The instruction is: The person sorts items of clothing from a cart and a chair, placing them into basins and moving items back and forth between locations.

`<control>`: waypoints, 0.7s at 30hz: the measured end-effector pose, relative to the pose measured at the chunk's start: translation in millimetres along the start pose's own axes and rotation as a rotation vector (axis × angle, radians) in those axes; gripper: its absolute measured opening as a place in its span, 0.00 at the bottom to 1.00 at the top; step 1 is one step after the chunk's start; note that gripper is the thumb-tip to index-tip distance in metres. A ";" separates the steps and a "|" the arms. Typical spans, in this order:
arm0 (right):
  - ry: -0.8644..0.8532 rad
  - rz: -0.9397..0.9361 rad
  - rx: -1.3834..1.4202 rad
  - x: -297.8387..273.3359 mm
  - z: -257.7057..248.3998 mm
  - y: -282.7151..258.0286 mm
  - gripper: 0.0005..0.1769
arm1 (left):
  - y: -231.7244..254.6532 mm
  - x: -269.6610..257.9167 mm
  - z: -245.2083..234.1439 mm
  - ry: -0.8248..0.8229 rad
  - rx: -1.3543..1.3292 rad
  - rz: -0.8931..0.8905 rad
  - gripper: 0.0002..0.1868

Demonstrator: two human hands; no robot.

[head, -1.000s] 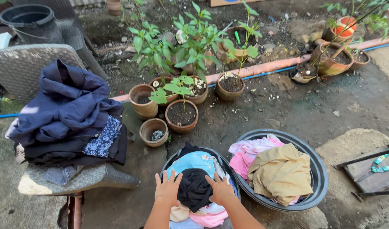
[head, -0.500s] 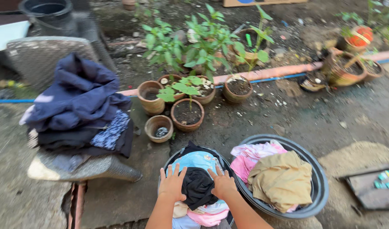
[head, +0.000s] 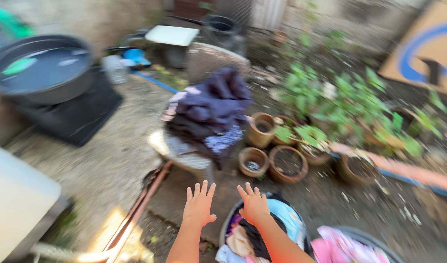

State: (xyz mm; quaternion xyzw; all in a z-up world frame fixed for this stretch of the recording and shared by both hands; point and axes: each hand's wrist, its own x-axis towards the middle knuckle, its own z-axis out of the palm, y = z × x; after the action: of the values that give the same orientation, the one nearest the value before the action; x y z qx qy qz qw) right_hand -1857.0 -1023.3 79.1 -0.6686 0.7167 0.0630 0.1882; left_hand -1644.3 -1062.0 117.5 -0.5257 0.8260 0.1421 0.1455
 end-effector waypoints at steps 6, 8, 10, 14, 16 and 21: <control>-0.007 -0.299 -0.162 -5.7 -19.0 -138.9 0.53 | -96.7 -105.0 11.8 0.112 -0.134 -0.273 0.64; -0.024 -0.377 -0.203 -18.4 -19.2 -190.1 0.53 | -128.4 -146.8 24.2 0.150 -0.198 -0.366 0.64; -0.051 -0.453 -0.228 -37.3 -15.1 -239.5 0.53 | -156.8 -192.6 38.6 0.190 -0.253 -0.450 0.65; -0.088 -0.594 -0.278 -75.2 7.0 -335.4 0.53 | -201.7 -286.6 72.5 0.224 -0.241 -0.584 0.66; -0.083 -0.683 -0.292 -94.9 23.6 -378.0 0.52 | -223.9 -331.9 88.3 0.245 -0.239 -0.656 0.67; -0.036 -0.947 -0.342 -147.9 62.0 -491.2 0.50 | -273.9 -446.3 120.3 0.287 -0.410 -0.880 0.67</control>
State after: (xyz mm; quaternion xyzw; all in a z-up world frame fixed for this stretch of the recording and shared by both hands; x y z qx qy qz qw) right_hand -1358.0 -912.0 153.5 -0.9404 0.3108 0.0987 0.0963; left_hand -1203.4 -757.7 158.7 -0.8561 0.4929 0.1529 -0.0297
